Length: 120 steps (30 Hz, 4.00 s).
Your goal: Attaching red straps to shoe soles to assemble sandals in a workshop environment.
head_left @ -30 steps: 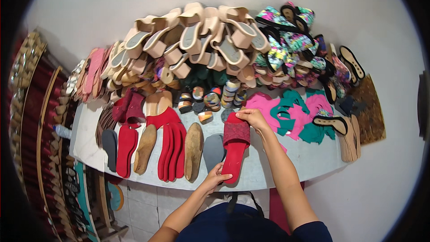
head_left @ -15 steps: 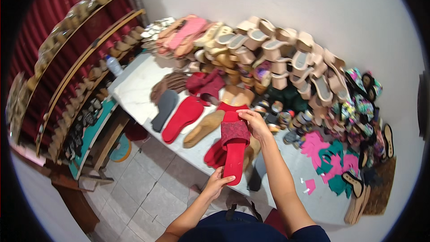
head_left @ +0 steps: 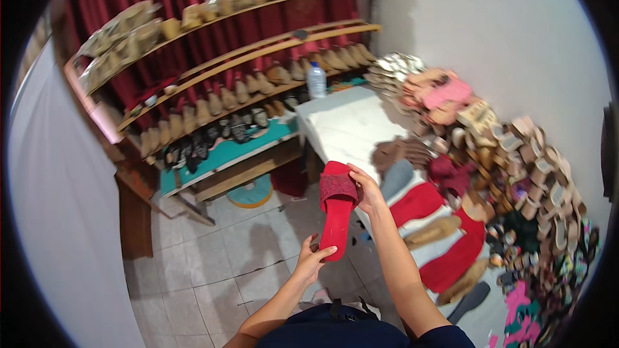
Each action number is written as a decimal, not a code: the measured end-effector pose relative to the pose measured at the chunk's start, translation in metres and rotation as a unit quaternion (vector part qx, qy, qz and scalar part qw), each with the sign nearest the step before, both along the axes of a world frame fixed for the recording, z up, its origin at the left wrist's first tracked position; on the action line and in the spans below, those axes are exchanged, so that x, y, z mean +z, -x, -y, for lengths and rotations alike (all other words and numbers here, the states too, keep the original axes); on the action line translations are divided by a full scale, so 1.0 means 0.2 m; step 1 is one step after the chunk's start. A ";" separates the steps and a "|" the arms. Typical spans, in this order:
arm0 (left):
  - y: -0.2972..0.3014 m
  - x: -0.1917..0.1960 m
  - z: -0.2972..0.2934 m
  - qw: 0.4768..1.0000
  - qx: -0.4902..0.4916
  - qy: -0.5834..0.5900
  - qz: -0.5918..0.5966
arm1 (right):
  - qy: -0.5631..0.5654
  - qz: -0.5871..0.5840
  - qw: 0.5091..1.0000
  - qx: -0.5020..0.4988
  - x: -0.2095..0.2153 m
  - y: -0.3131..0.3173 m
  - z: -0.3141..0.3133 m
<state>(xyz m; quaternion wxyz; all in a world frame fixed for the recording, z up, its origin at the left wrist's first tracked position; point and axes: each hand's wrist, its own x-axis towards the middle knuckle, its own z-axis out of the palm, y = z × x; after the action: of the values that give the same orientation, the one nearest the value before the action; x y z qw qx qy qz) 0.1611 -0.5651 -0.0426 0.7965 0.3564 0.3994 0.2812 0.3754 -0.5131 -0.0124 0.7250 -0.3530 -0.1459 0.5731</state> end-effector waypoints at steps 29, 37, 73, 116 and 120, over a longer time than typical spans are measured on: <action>0.39 0.66 -2.58 0.899 0.405 -0.158 -0.046 | -0.109 0.357 0.924 0.084 0.61 0.86 -3.23; 0.47 0.96 -3.09 0.847 0.471 -0.234 -0.076 | -0.093 0.377 0.920 0.045 0.84 1.00 -3.82; 0.55 0.70 -3.51 0.693 0.520 -0.346 -0.359 | 0.005 0.609 0.792 -0.042 0.57 1.36 -4.31; 0.65 0.77 -3.41 0.500 0.357 -0.594 -0.520 | -0.009 0.426 0.898 0.111 0.62 1.22 -4.08; 0.66 0.76 -3.42 0.510 0.368 -0.589 -0.507 | 0.013 0.112 0.980 0.167 0.65 1.19 -3.77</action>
<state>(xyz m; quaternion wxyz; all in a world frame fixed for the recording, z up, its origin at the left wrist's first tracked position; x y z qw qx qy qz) 0.0289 0.1184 0.1095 -0.1094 0.6467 0.5734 0.4909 0.1372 0.2405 0.1179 0.5939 -0.3948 -0.2756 0.6445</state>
